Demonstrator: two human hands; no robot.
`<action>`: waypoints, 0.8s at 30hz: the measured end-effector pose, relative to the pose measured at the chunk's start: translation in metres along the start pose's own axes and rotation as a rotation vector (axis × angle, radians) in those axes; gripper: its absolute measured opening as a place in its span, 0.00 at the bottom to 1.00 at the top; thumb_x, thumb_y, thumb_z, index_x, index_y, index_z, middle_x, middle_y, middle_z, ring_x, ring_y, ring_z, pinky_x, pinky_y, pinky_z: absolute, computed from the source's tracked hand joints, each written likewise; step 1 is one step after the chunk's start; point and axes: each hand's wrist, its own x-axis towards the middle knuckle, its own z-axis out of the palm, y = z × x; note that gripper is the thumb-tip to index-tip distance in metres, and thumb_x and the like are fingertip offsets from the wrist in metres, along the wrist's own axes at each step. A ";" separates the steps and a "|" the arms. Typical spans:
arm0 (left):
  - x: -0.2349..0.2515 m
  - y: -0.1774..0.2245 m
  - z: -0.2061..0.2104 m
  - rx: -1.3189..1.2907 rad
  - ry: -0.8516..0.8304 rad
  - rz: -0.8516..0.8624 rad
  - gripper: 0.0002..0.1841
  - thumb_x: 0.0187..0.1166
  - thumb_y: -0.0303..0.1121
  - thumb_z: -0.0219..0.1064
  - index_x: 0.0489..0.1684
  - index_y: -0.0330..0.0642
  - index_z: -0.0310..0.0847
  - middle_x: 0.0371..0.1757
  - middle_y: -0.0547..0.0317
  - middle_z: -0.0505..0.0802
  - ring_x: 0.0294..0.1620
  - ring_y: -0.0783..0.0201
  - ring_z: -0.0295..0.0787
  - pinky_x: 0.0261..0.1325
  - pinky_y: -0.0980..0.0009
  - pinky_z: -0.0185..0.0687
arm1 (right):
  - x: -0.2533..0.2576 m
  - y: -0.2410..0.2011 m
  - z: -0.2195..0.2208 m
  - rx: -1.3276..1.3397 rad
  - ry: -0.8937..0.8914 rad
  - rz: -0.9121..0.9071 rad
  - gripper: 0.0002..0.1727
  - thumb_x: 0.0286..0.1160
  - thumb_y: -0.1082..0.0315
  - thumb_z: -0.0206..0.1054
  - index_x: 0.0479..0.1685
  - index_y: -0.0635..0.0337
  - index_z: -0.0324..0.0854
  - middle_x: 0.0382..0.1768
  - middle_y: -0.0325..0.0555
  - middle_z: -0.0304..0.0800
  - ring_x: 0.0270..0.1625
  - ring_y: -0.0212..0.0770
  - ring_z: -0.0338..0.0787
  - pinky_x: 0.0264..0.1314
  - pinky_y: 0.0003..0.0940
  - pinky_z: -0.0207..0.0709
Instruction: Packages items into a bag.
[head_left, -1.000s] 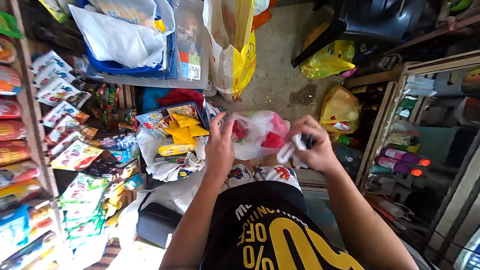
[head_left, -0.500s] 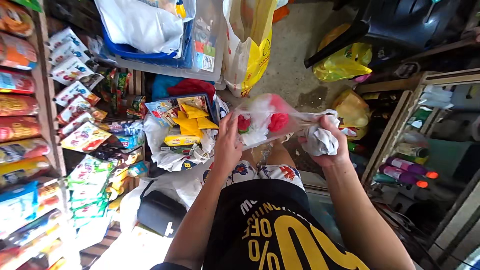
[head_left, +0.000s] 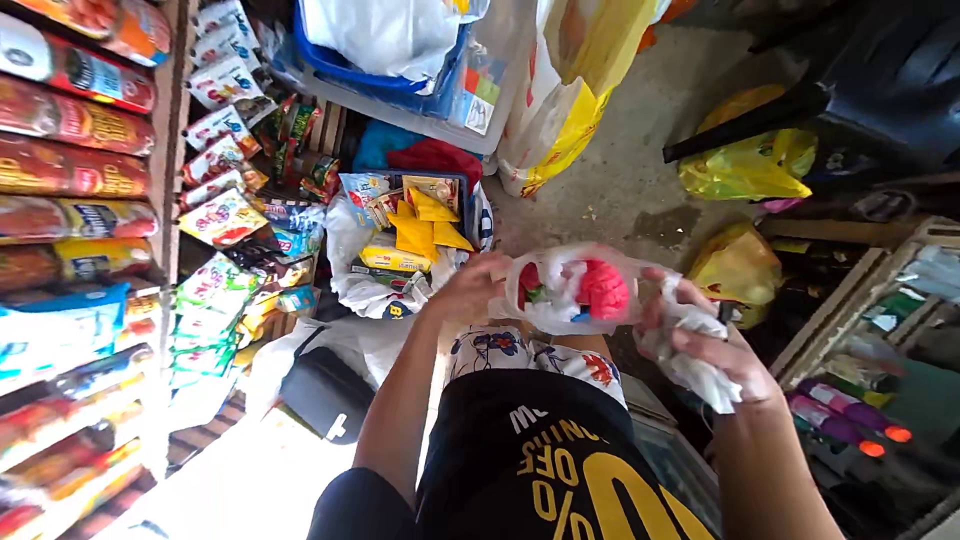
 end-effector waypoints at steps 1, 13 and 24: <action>0.004 -0.008 -0.015 -0.015 0.207 -0.071 0.26 0.82 0.37 0.66 0.78 0.35 0.75 0.79 0.43 0.80 0.77 0.50 0.78 0.75 0.51 0.78 | -0.001 -0.001 0.004 -0.105 0.046 0.043 0.43 0.62 0.54 0.77 0.83 0.50 0.67 0.49 0.33 0.90 0.47 0.30 0.90 0.52 0.27 0.87; 0.082 -0.083 -0.110 0.292 0.909 -0.721 0.52 0.59 0.54 0.86 0.81 0.30 0.67 0.80 0.23 0.72 0.83 0.28 0.66 0.79 0.32 0.66 | -0.007 0.006 -0.002 -0.271 0.287 0.100 0.41 0.61 0.59 0.76 0.81 0.57 0.69 0.50 0.34 0.90 0.48 0.30 0.90 0.51 0.26 0.87; 0.072 -0.057 -0.098 -0.697 0.765 -0.121 0.35 0.84 0.38 0.67 0.89 0.43 0.52 0.73 0.47 0.83 0.70 0.56 0.84 0.73 0.56 0.82 | 0.011 0.006 -0.001 -0.206 0.350 0.043 0.48 0.61 0.63 0.75 0.87 0.61 0.56 0.52 0.35 0.88 0.49 0.29 0.90 0.53 0.25 0.86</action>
